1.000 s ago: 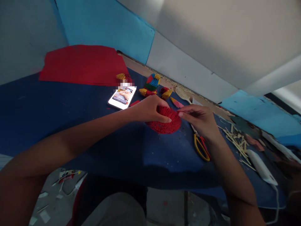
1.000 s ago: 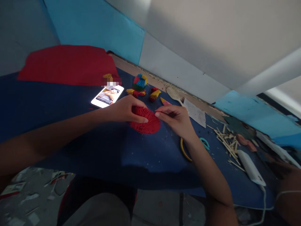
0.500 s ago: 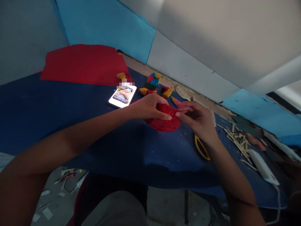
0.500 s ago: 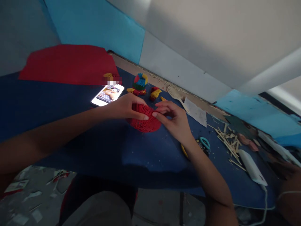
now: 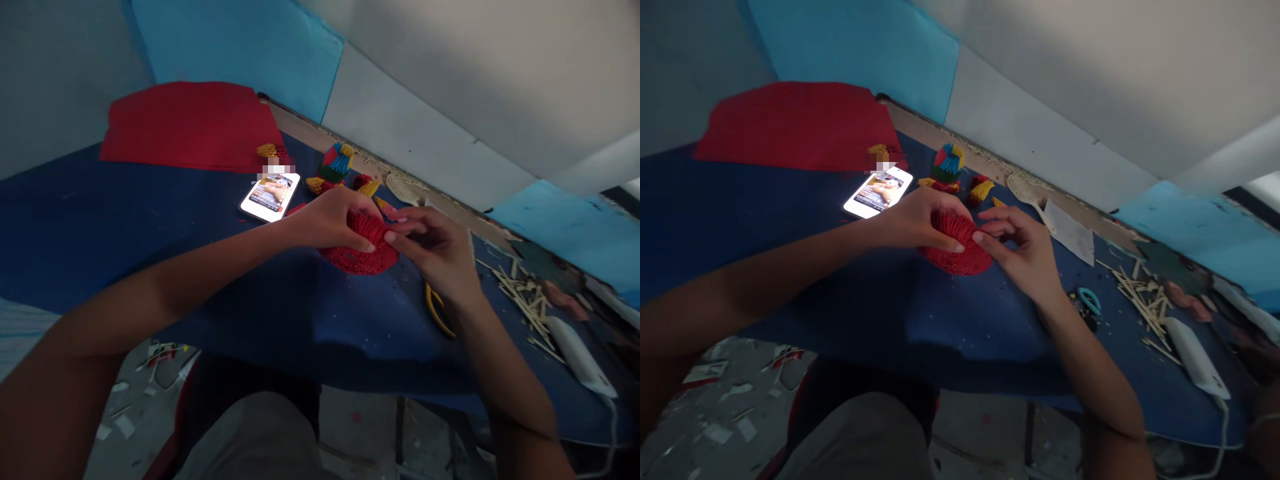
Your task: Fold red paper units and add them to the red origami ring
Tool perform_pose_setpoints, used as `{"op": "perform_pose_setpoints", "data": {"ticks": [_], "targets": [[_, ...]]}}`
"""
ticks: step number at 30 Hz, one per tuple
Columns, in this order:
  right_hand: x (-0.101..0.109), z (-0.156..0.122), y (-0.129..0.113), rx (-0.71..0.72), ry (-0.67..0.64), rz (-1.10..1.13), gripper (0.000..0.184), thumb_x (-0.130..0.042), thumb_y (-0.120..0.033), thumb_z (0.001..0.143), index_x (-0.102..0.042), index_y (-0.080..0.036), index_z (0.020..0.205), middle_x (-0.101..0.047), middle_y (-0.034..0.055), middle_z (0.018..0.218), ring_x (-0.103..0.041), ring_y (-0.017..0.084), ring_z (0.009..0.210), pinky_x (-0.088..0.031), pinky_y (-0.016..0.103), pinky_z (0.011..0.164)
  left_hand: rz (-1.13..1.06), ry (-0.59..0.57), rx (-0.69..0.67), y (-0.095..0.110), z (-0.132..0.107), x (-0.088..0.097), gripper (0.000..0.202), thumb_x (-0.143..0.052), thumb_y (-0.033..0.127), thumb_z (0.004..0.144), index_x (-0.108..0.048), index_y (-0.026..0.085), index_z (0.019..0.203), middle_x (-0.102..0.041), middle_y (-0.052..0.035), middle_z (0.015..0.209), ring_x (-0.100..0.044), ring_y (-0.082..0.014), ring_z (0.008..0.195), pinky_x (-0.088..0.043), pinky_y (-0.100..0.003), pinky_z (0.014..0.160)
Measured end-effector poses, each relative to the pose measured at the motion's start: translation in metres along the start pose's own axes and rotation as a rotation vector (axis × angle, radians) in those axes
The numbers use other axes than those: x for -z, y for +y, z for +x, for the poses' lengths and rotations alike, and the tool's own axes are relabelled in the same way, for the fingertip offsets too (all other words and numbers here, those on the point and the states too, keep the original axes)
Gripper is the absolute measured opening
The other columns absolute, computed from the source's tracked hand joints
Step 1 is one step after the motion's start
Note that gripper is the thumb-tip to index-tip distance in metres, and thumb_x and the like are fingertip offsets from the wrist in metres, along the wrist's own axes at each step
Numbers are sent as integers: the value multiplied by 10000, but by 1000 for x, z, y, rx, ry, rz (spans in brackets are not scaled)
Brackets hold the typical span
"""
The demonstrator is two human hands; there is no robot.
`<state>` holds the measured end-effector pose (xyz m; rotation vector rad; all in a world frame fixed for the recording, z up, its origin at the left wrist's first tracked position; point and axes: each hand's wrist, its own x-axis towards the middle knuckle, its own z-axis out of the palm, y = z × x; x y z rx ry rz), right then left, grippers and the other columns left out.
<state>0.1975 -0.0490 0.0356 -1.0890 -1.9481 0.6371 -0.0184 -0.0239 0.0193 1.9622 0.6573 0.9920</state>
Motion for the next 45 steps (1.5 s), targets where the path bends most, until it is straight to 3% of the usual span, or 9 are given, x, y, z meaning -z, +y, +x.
{"op": "perform_pose_setpoints", "data": {"ticks": [9,15,18,22,25,30,34,40,45], "targets": [[-7,-3,-1,100,-7,-55,238,-761,-401,801,-680,-256,972,-711,-5,826,-677,146,731,-555,311,702,-55,-43,92,2,-1,3,316,-800,264,696,-738,133,977,-733,-58,924,-673,-188,877,-529,-295,791],[27,17,34,-63,135,30,292,-723,-500,802,-694,-263,969,-702,2,808,-666,168,774,-545,345,762,96,-236,166,3,-1,39,402,-779,379,737,-730,155,1068,-718,-45,999,-653,-184,906,-504,-279,796],[37,17,70,-131,-27,-107,272,-762,-478,729,-718,-224,817,-728,35,818,-648,179,729,-538,356,726,117,-315,225,5,-2,55,399,-759,402,757,-720,131,1047,-709,-17,894,-637,-143,804,-486,-231,742],[28,9,106,-136,-127,-185,294,-714,-457,758,-737,-198,896,-749,67,884,-663,184,747,-538,356,725,190,-332,197,12,-5,60,388,-699,420,837,-700,87,1037,-699,-7,822,-587,-76,753,-458,-184,742],[15,11,116,-78,-181,-191,318,-729,-424,760,-735,-203,988,-753,80,1000,-673,181,795,-536,333,726,227,-291,206,16,-6,56,381,-695,431,847,-708,97,1029,-705,-7,831,-578,-77,725,-454,-175,710],[1,24,126,91,-309,-219,128,-666,-328,807,-728,-217,822,-734,55,834,-649,176,753,-511,319,717,229,-269,196,20,-6,47,343,-705,375,846,-689,121,1076,-721,-31,969,-634,-129,811,-471,-187,696],[1,27,125,163,-269,-222,167,-593,-351,867,-692,-229,814,-707,48,825,-630,185,771,-507,351,741,232,-205,110,20,-5,41,335,-686,340,860,-668,116,1108,-716,-42,1025,-628,-141,878,-479,-217,787],[9,31,97,-34,-156,35,328,-571,-562,889,-571,-238,841,-640,-14,722,-577,120,575,-471,275,537,314,-124,17,14,-4,29,323,-695,308,796,-690,142,1072,-716,-41,1024,-612,-167,918,-472,-286,885],[20,31,67,-85,-79,145,337,-717,-578,786,-646,-250,824,-649,-28,679,-588,118,551,-476,269,515,252,-126,35,11,-5,14,313,-706,395,798,-711,163,1008,-720,-35,946,-640,-178,875,-479,-290,813]]}}
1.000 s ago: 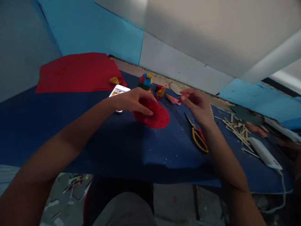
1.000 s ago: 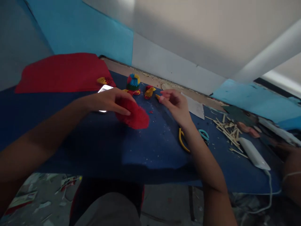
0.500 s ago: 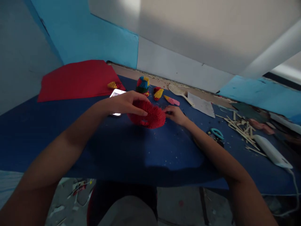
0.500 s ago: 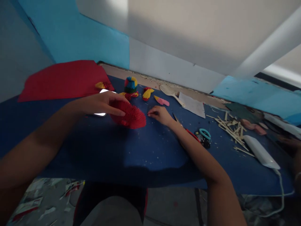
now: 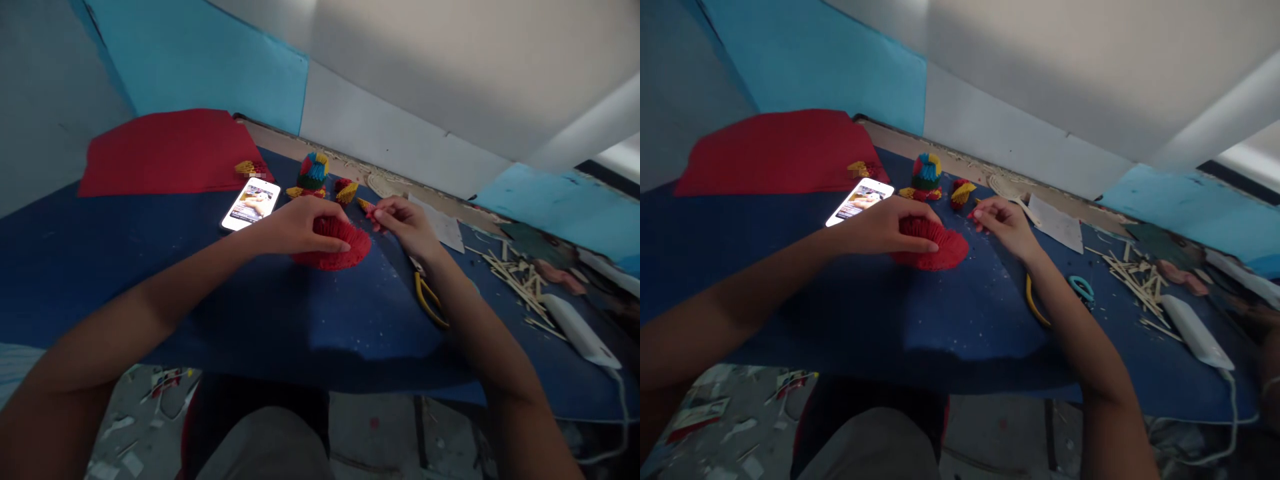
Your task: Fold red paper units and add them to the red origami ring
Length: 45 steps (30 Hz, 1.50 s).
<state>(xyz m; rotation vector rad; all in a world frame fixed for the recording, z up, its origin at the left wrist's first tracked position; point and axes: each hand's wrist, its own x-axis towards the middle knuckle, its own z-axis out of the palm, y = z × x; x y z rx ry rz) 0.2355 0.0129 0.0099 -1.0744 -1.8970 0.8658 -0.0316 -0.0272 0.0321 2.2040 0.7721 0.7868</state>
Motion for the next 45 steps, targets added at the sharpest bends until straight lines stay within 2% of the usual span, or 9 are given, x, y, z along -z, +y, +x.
{"op": "perform_pose_setpoints", "data": {"ticks": [5,8,10,16,20,28,36,45], "targets": [[-5,-11,-33,109,38,-21,416,-667,-673,783,-710,-259,780,-638,-3,678,-549,119,541,-467,291,514,-51,8,-11,3,0,-8,269,-710,375,799,-729,168,970,-727,-27,904,-651,-175,859,-476,-275,798],[-14,-12,-51,174,-10,-130,428,-668,-687,775,-697,-265,711,-642,14,706,-607,159,687,-521,339,657,-48,3,-2,4,0,-8,255,-717,363,787,-739,169,952,-723,-16,858,-648,-168,832,-474,-268,786],[-20,-11,-55,161,-36,-148,446,-663,-712,760,-682,-271,699,-646,15,711,-623,174,729,-532,360,705,-49,12,7,4,0,-8,256,-717,359,783,-742,167,951,-720,-11,838,-642,-161,808,-474,-265,770],[-24,-7,-36,57,-30,-3,485,-735,-738,648,-663,-294,829,-657,-16,724,-631,140,652,-523,301,597,-54,71,38,5,0,-8,256,-736,340,755,-738,149,925,-712,-19,828,-639,-173,820,-479,-286,789],[-23,-5,-27,47,-26,-10,484,-746,-731,635,-662,-287,807,-670,-24,716,-619,124,606,-523,283,561,-75,70,33,5,0,-8,265,-740,347,749,-737,145,921,-712,-37,838,-645,-200,871,-487,-309,824],[-27,-5,-27,28,-8,-7,507,-733,-761,621,-625,-276,722,-683,-8,724,-616,144,604,-526,319,570,-95,78,25,4,0,-8,262,-753,337,754,-736,148,935,-712,-41,859,-644,-216,923,-478,-314,859],[-34,-9,-23,55,38,49,475,-693,-731,710,-599,-270,782,-666,-16,721,-612,130,607,-524,298,576,-107,88,32,3,0,-9,256,-744,324,774,-746,136,948,-718,-53,881,-647,-200,885,-476,-306,840],[-28,-6,-21,6,-24,50,466,-744,-717,655,-649,-272,755,-666,-12,718,-626,133,631,-533,297,588,-85,51,20,3,0,-8,248,-738,332,769,-740,145,933,-715,-35,856,-643,-183,835,-480,-302,812]]}}
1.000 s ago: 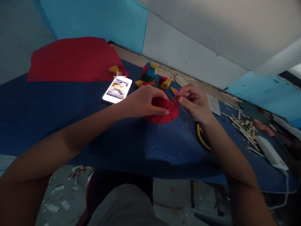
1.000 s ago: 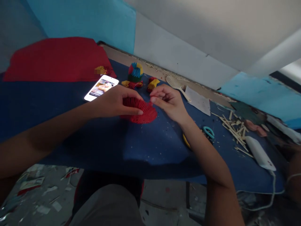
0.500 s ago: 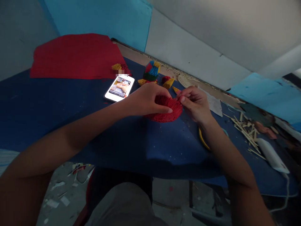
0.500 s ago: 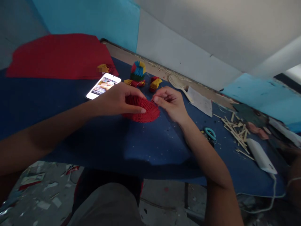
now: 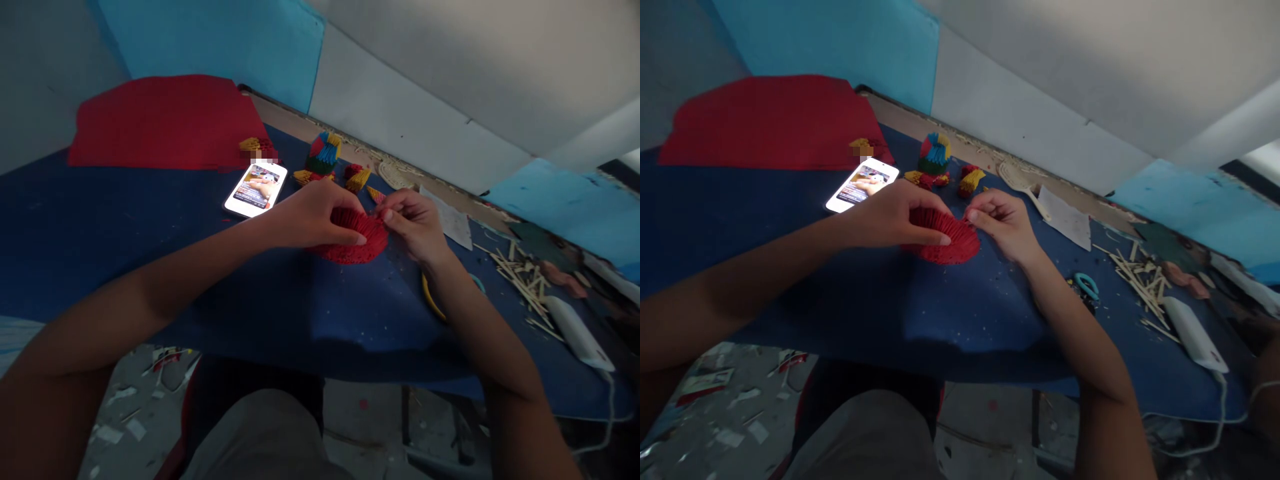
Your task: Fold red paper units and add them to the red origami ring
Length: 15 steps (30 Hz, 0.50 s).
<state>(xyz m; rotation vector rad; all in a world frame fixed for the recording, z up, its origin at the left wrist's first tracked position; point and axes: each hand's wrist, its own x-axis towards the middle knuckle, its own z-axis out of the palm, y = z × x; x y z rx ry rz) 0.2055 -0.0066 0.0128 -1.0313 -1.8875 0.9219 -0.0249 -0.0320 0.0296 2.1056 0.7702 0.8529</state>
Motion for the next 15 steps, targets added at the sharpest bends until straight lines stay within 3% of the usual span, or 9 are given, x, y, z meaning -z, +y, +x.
{"op": "perform_pose_setpoints", "data": {"ticks": [7,15], "targets": [[12,14,-11,79,-192,85,335,-857,-537,634,-706,-243,689,-640,-38,610,-551,77,516,-479,220,496,0,-44,-14,1,0,0,244,-726,312,787,-740,125,944,-710,-26,847,-637,-164,793,-484,-296,788],[16,19,-26,87,-309,49,288,-859,-477,661,-723,-224,674,-647,-31,581,-565,75,507,-491,211,495,-22,-51,-42,1,-1,-1,201,-741,278,772,-748,120,897,-708,-13,774,-627,-149,718,-475,-273,704]]}}
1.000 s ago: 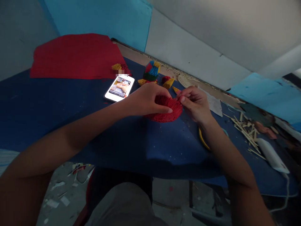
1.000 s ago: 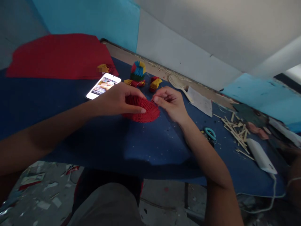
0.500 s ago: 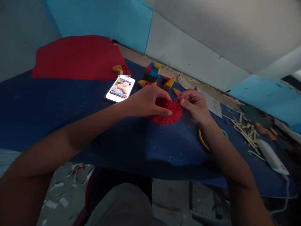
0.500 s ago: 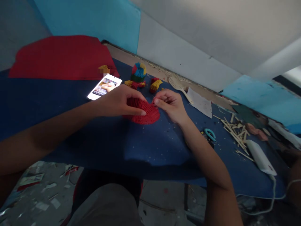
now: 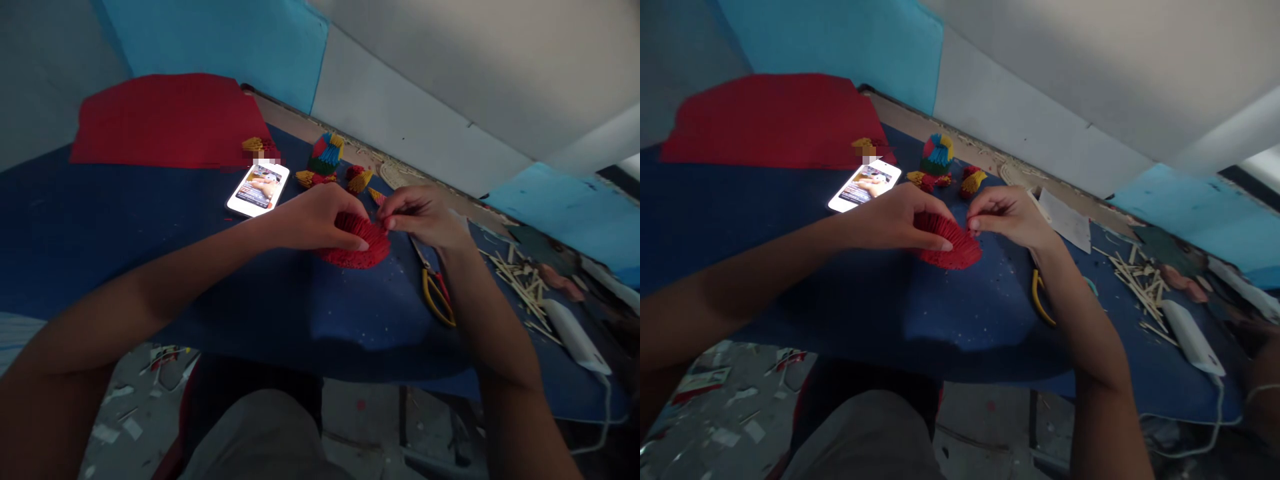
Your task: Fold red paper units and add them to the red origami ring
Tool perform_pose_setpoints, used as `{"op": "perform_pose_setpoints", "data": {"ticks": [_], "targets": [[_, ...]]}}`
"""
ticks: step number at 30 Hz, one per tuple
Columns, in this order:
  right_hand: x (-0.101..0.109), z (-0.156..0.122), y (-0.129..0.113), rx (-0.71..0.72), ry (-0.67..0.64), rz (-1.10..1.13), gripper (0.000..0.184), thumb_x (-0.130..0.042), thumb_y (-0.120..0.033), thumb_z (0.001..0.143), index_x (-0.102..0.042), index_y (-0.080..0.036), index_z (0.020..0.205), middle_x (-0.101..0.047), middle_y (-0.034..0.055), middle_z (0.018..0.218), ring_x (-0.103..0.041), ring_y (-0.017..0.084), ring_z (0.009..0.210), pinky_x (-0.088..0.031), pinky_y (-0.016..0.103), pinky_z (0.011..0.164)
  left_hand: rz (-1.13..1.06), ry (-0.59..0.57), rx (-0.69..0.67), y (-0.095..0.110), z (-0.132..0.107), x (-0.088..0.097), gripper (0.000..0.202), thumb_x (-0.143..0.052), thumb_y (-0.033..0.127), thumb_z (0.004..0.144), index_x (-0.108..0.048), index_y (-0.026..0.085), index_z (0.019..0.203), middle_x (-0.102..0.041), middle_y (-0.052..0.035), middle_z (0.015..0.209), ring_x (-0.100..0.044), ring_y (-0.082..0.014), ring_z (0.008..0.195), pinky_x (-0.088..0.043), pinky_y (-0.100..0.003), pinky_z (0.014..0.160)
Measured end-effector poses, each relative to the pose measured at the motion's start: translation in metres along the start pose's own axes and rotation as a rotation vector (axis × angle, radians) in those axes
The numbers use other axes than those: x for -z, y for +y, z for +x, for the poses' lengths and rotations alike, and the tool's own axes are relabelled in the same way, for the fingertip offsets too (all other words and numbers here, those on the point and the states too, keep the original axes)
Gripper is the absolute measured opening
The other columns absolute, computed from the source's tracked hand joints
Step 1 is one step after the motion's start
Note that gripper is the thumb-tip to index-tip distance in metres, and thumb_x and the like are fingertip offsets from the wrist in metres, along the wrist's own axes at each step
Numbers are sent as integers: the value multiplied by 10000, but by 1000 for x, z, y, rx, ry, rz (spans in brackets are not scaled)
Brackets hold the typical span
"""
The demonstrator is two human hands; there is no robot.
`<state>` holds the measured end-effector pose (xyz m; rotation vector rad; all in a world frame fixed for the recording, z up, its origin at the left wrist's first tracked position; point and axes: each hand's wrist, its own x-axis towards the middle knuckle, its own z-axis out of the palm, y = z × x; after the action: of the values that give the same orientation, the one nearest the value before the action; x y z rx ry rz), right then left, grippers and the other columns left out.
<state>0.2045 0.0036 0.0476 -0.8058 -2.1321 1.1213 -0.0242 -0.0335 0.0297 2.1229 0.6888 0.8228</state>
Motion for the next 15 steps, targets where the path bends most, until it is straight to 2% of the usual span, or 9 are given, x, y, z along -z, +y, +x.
{"op": "perform_pose_setpoints", "data": {"ticks": [5,15], "targets": [[6,2,-5,-57,-82,-14,279,-861,-460,661,-731,-214,684,-680,-20,601,-607,81,527,-514,201,509,-10,-14,6,1,0,0,196,-726,269,778,-749,121,904,-700,-15,768,-634,-153,731,-488,-278,720],[7,1,-12,-66,-110,-100,258,-844,-467,681,-732,-235,697,-693,-15,634,-617,105,560,-510,234,532,-31,30,17,-2,0,-2,186,-745,281,762,-757,148,891,-673,-14,722,-646,-196,769,-522,-325,753]]}}
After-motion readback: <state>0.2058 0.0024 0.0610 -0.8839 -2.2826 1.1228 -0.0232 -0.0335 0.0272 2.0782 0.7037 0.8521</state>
